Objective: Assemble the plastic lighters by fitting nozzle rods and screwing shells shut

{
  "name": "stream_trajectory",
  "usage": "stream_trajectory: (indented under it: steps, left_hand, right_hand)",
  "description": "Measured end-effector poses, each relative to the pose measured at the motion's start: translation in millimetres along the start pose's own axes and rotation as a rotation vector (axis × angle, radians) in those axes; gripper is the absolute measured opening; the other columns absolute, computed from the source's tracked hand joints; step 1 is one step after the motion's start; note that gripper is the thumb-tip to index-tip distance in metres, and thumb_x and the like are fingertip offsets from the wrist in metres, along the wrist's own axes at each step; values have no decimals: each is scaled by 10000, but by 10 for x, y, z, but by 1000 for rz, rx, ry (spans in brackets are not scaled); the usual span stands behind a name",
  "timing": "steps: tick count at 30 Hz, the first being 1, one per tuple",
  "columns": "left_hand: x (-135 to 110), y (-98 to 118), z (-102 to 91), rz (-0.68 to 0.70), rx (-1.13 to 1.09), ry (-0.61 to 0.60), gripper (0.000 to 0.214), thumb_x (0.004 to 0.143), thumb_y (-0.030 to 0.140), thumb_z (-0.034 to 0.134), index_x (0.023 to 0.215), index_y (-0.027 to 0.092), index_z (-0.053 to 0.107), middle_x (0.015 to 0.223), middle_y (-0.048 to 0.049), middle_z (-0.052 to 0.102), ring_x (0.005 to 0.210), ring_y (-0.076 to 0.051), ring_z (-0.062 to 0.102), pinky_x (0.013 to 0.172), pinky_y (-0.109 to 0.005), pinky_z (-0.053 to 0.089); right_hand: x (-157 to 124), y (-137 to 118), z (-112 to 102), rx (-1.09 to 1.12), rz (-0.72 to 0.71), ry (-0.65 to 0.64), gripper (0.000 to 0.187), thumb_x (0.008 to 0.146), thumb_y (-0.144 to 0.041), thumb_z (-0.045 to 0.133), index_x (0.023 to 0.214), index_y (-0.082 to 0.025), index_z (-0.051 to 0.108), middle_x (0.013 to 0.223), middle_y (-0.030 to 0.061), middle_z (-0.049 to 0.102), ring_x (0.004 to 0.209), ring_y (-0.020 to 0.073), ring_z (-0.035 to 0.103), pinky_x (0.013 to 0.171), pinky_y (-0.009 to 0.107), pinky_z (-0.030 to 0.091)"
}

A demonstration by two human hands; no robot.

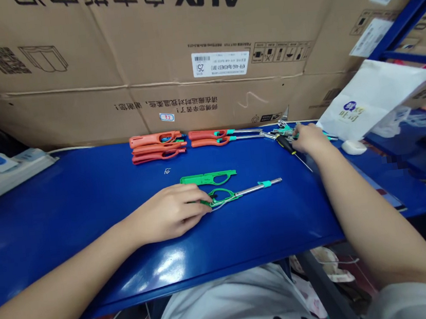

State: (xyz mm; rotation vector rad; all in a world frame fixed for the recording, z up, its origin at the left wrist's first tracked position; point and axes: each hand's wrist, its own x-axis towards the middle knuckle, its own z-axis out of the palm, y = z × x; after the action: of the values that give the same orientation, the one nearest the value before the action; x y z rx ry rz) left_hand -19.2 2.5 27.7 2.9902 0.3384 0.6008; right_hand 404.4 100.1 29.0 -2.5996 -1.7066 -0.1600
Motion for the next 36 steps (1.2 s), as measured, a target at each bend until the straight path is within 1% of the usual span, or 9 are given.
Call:
stream_trajectory:
  steps: [7, 10, 13, 18, 23, 28, 31, 33, 36]
  left_hand:
    - [5, 2, -10, 0, 0, -2, 235, 1001, 154, 539, 1126, 199, 734, 1129, -95, 747, 1013, -206, 701, 908, -323, 555]
    - [1, 3, -3, 1, 3, 0, 234, 1000, 155, 541, 1126, 201, 734, 1128, -90, 746, 1015, -207, 700, 911, -326, 553]
    - [0, 1, 2, -8, -4, -7, 234, 995, 150, 550, 1132, 209, 730, 1129, -83, 746, 1019, -207, 698, 913, -317, 544]
    - [0, -5, 4, -3, -6, -10, 228, 1001, 154, 544, 1131, 207, 725, 1129, -78, 747, 1009, -205, 698, 902, -313, 534]
    - [-4, -7, 10, -9, -5, -6, 231, 994, 142, 551, 1129, 210, 726, 1126, -80, 746, 1012, -205, 696, 904, -310, 530]
    - [-9, -10, 16, -15, -13, -7, 221, 990, 144, 560, 1116, 208, 729, 1112, -84, 748, 1008, -204, 696, 902, -305, 529]
    - [-16, -19, 21, -16, -12, -16, 227, 995, 148, 552, 1124, 211, 727, 1109, -82, 746, 1010, -204, 695, 900, -307, 527]
    - [-22, -25, 24, -18, -4, -26, 233, 1000, 149, 542, 1135, 207, 723, 1122, -84, 742, 1022, -208, 692, 905, -315, 526]
    - [-27, -30, 27, -11, 6, -35, 236, 1009, 152, 529, 1143, 196, 718, 1135, -85, 737, 1031, -212, 690, 913, -325, 525]
  right_hand:
    - [16, -13, -3, 70, -8, 4, 444, 792, -221, 679, 1231, -163, 656, 1189, 182, 603, 1084, 323, 611, 907, 394, 497]
    - [15, -13, -15, 100, 20, 40, 525, 833, -279, 658, 1344, -184, 589, 1298, 199, 540, 1214, 357, 544, 962, 434, 481]
    - [20, -9, -5, 111, 83, 24, 520, 856, -300, 642, 1359, -180, 593, 1352, 224, 503, 1262, 405, 507, 979, 493, 471]
    - [37, -18, -32, 117, 44, -18, 472, 811, -268, 700, 1272, -178, 660, 1215, 176, 597, 1133, 333, 596, 976, 424, 481]
    - [-1, 60, -232, 106, 11, -37, 476, 800, -295, 682, 1255, -161, 645, 1160, 180, 632, 1048, 313, 638, 892, 386, 502]
    - [-85, 191, -364, 89, -74, -246, 334, 718, -213, 709, 1050, -196, 683, 855, 61, 695, 742, 225, 654, 666, 305, 480]
    - [-127, 181, -352, 84, -100, -343, 356, 670, -131, 695, 1013, -224, 680, 688, -6, 656, 601, 189, 617, 592, 283, 455]
    - [-140, 150, -342, 83, -111, -351, 381, 653, -87, 667, 1005, -233, 678, 655, -20, 640, 569, 179, 600, 579, 277, 443]
    - [-140, 111, -346, 89, -129, -296, 336, 634, -62, 658, 925, -228, 685, 699, 0, 656, 617, 182, 605, 600, 273, 433]
